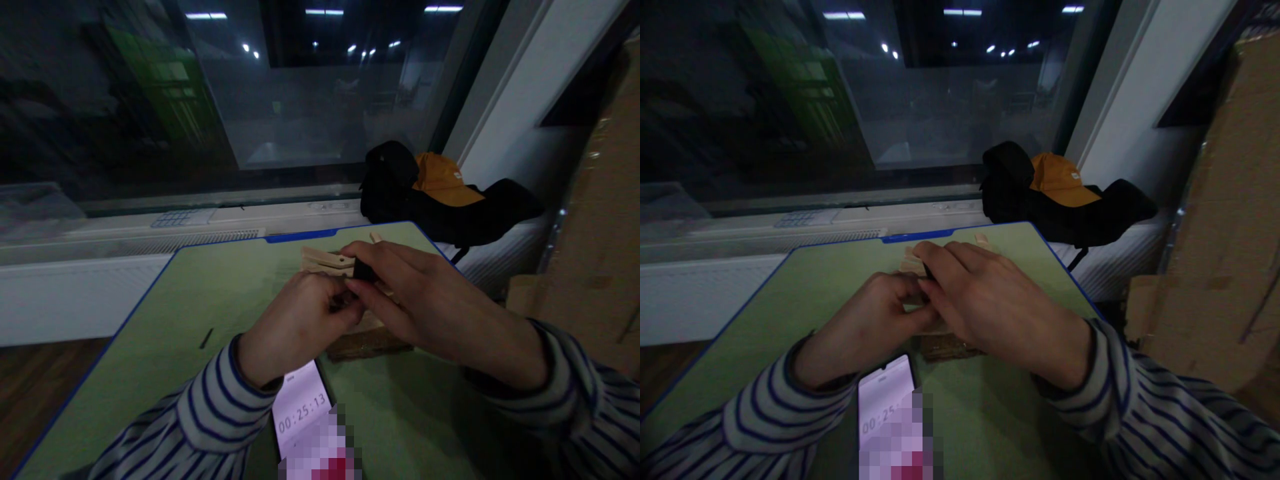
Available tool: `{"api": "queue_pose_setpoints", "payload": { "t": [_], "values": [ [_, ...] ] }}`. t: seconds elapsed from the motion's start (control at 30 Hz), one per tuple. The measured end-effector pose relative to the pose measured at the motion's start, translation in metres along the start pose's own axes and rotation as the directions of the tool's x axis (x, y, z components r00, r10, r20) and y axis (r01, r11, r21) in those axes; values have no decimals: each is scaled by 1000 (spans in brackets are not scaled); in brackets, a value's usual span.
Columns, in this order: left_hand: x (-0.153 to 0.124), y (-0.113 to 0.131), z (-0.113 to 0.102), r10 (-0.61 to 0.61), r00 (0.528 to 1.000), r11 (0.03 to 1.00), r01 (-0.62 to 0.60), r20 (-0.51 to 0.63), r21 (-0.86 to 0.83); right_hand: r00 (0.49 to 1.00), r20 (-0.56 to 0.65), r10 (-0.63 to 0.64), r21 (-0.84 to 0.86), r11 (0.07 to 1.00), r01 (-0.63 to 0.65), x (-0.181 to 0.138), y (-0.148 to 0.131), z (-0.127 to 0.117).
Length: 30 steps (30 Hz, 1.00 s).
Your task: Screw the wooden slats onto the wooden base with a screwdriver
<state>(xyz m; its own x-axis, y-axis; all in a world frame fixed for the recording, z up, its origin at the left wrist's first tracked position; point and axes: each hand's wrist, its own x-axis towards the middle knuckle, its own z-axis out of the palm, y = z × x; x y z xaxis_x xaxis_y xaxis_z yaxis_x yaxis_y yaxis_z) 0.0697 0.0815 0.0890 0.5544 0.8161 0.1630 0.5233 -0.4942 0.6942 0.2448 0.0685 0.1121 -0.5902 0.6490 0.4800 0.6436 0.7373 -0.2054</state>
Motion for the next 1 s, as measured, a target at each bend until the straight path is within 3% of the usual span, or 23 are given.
{"api": "queue_pose_setpoints", "payload": {
  "t": [0.5,1.0],
  "values": [
    [0,-4,0,33,999,996,-32,-4,79,999,34,15,-25,1000,-14,-1,-2,-2],
    [0,-5,-1,33,999,999,-34,9,17,1000,-6,-10,-12,1000,10,-1,0,0]
  ]
}}
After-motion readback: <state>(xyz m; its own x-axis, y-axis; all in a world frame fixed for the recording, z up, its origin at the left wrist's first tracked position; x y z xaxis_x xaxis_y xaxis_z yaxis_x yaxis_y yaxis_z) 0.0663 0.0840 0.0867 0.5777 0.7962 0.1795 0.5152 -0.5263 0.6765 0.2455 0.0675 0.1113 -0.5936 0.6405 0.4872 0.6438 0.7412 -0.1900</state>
